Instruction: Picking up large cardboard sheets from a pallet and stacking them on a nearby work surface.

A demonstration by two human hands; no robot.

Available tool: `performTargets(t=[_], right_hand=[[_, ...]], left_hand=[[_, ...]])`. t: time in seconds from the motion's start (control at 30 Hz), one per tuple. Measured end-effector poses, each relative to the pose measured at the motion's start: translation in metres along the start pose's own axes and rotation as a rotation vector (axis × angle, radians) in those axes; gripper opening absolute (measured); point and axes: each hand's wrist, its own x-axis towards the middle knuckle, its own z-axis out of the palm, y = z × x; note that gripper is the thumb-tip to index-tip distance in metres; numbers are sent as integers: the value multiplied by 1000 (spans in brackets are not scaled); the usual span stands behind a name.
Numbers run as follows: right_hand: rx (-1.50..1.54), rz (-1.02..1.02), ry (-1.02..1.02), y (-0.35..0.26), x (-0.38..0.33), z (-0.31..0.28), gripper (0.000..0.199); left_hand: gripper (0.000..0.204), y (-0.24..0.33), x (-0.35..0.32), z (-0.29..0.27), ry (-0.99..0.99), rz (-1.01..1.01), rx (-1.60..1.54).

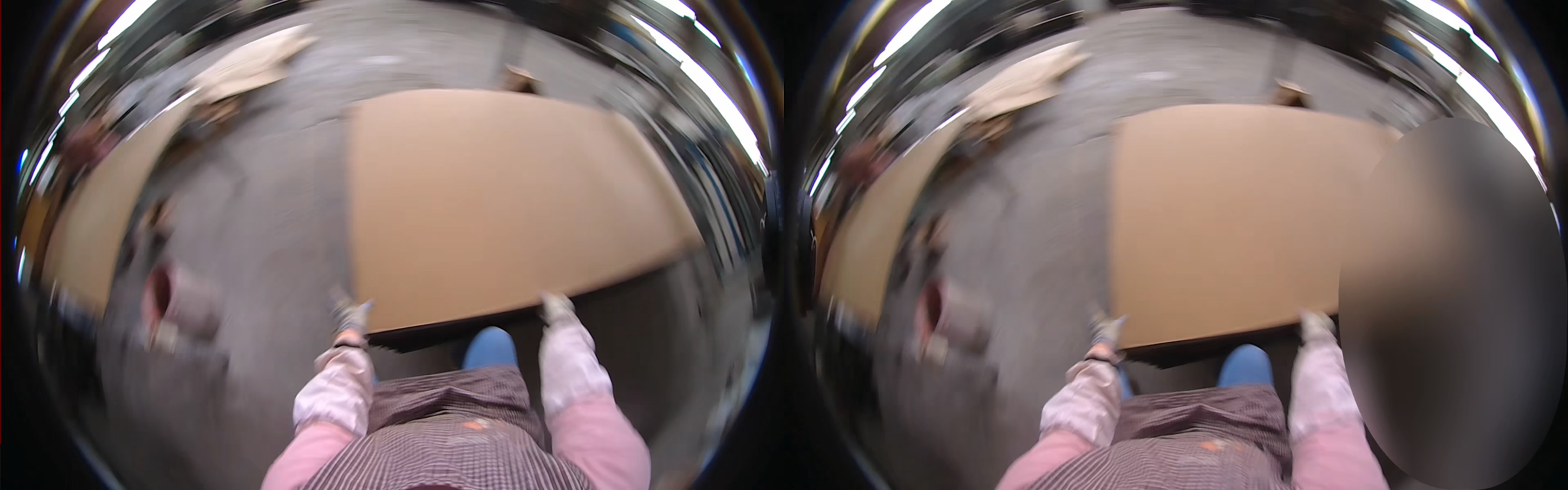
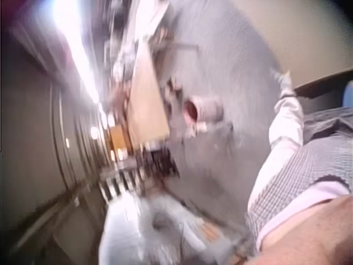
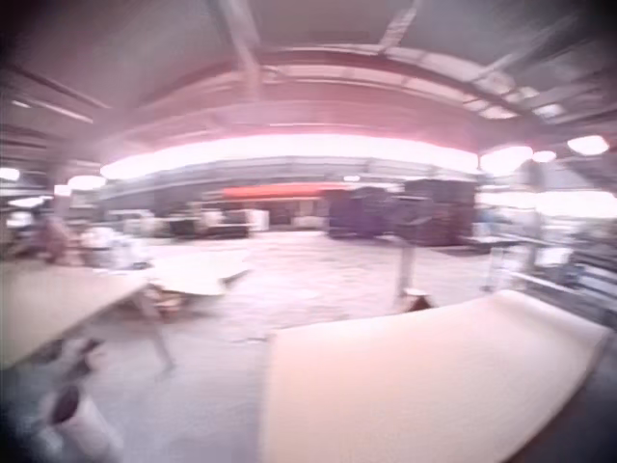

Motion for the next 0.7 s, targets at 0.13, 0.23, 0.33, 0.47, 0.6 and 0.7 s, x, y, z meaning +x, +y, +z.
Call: performTargets(t=[0.13,0.23,0.33,0.47,0.6,0.7], right_hand=[[161,-552,34,82,62,-32,18],[33,-131,43,64,-1,-24,21],[91,-80,-61,55,-17,-14,23],[185,-161,-147,26,-47,0,24],[143,-328,-192,-21,-119,16,11],[130,-387,-224,-31,-134,39,16]], left_hand=[[91,26,3,-66,224,-341,-331],[83,-55,-3,-141,415,-329,-988],[66,-150,-45,-238,597,-452,-1131],[64,-203,-103,-331,801,-377,-1168],[92,-198,-122,-387,846,-285,-1420],[97,-180,-93,-423,802,-241,-1476]])
